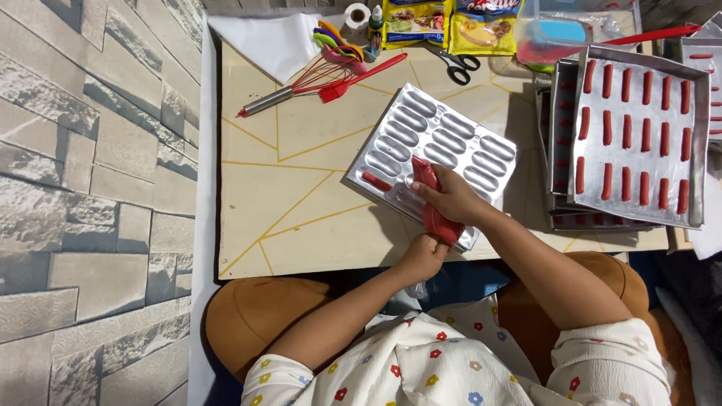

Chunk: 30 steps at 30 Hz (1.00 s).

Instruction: Piping batter into a mold tray and organizing baking trays on a work surface.

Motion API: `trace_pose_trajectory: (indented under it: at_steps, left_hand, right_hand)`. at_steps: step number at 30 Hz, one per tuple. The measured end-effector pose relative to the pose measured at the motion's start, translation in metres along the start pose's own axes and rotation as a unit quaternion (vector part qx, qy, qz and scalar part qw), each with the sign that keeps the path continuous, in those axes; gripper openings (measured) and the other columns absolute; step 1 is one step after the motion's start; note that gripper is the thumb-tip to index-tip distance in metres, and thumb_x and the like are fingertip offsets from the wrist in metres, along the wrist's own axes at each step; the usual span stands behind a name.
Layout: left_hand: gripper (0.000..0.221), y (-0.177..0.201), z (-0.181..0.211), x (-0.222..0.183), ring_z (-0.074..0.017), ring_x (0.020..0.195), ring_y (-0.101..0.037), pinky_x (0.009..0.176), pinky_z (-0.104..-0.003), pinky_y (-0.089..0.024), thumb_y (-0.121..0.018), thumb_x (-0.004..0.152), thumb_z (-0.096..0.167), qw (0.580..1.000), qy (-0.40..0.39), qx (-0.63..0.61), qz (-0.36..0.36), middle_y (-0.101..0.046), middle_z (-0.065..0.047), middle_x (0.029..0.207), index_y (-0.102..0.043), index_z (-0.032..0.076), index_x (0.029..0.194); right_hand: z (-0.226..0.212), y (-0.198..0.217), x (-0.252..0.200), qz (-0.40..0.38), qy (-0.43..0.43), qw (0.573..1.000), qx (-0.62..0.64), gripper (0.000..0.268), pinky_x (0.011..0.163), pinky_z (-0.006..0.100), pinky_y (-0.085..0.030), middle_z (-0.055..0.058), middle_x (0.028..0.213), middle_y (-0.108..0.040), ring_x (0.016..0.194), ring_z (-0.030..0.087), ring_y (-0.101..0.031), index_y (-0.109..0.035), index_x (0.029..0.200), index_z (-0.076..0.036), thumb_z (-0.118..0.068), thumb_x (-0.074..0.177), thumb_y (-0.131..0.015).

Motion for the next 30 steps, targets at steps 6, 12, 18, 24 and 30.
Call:
trace_pose_trajectory:
  at_steps: [6, 12, 18, 24, 30]
  left_hand:
    - [0.032, 0.003, -0.014, 0.006, -0.0138, 0.050, -0.042, 0.045, -0.026, -0.036, -0.043, 0.096, 0.012, 0.997, 0.048, -0.058, 0.020, -0.048, -0.002, 0.053, -0.055, 0.008, 0.066]
    - [0.028, -0.016, -0.057, 0.017, -0.0148, 0.065, -0.055, 0.060, -0.029, -0.046, -0.045, 0.104, 0.021, 0.988, 0.093, -0.112, 0.048, -0.059, -0.004, 0.071, -0.066, 0.009, 0.089]
    - [0.028, -0.009, -0.011, 0.005, 0.0018, 0.084, -0.047, 0.076, -0.016, -0.040, -0.034, 0.105, 0.034, 0.954, 0.149, -0.256, 0.042, -0.051, 0.011, 0.090, -0.055, 0.017, 0.105]
    - [0.025, -0.022, -0.072, 0.051, 0.0035, 0.053, -0.032, 0.049, -0.016, -0.024, -0.047, 0.108, 0.038, 0.890, 0.047, -0.445, -0.086, -0.050, 0.014, 0.073, -0.066, 0.022, 0.107]
    - [0.024, -0.027, -0.081, 0.060, 0.0002, 0.050, -0.018, 0.045, -0.018, -0.013, -0.048, 0.108, 0.038, 0.849, 0.039, -0.516, -0.105, -0.033, 0.013, 0.067, -0.062, 0.021, 0.098]
  right_hand:
    - [-0.009, -0.008, 0.015, -0.022, 0.022, 0.996, -0.080, 0.032, 0.063, 0.038, -0.054, 0.017, 0.078, -0.067, 0.067, 0.030, -0.069, -0.064, 0.117, -0.002, -0.032, 0.104, -0.059]
    - [-0.021, -0.008, 0.030, -0.046, 0.006, 0.983, -0.179, 0.031, 0.066, 0.040, -0.055, 0.016, 0.082, -0.067, 0.075, 0.031, -0.072, -0.063, 0.116, -0.001, -0.028, 0.105, -0.054]
    - [-0.009, -0.013, 0.058, -0.088, -0.007, 0.969, -0.231, 0.073, 0.073, 0.050, -0.056, 0.025, 0.092, -0.069, 0.086, 0.040, -0.073, -0.061, 0.123, 0.002, -0.062, 0.108, -0.029]
    - [-0.040, -0.023, 0.056, -0.102, -0.011, 0.939, -0.329, 0.066, 0.082, 0.055, -0.055, 0.026, 0.096, -0.071, 0.095, 0.043, -0.073, -0.062, 0.123, 0.000, -0.056, 0.108, -0.031]
    - [-0.072, -0.029, 0.048, -0.147, -0.033, 0.935, -0.320, 0.062, 0.094, 0.059, -0.049, 0.031, 0.109, -0.069, 0.110, 0.049, -0.067, -0.062, 0.120, 0.002, -0.052, 0.107, -0.035]
Point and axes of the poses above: each hand's wrist, its own x-axis towards the middle knuckle, its own y-axis out of the back of the hand, z = x × y, the point moved 5 cm from there along x, towards the middle knuckle
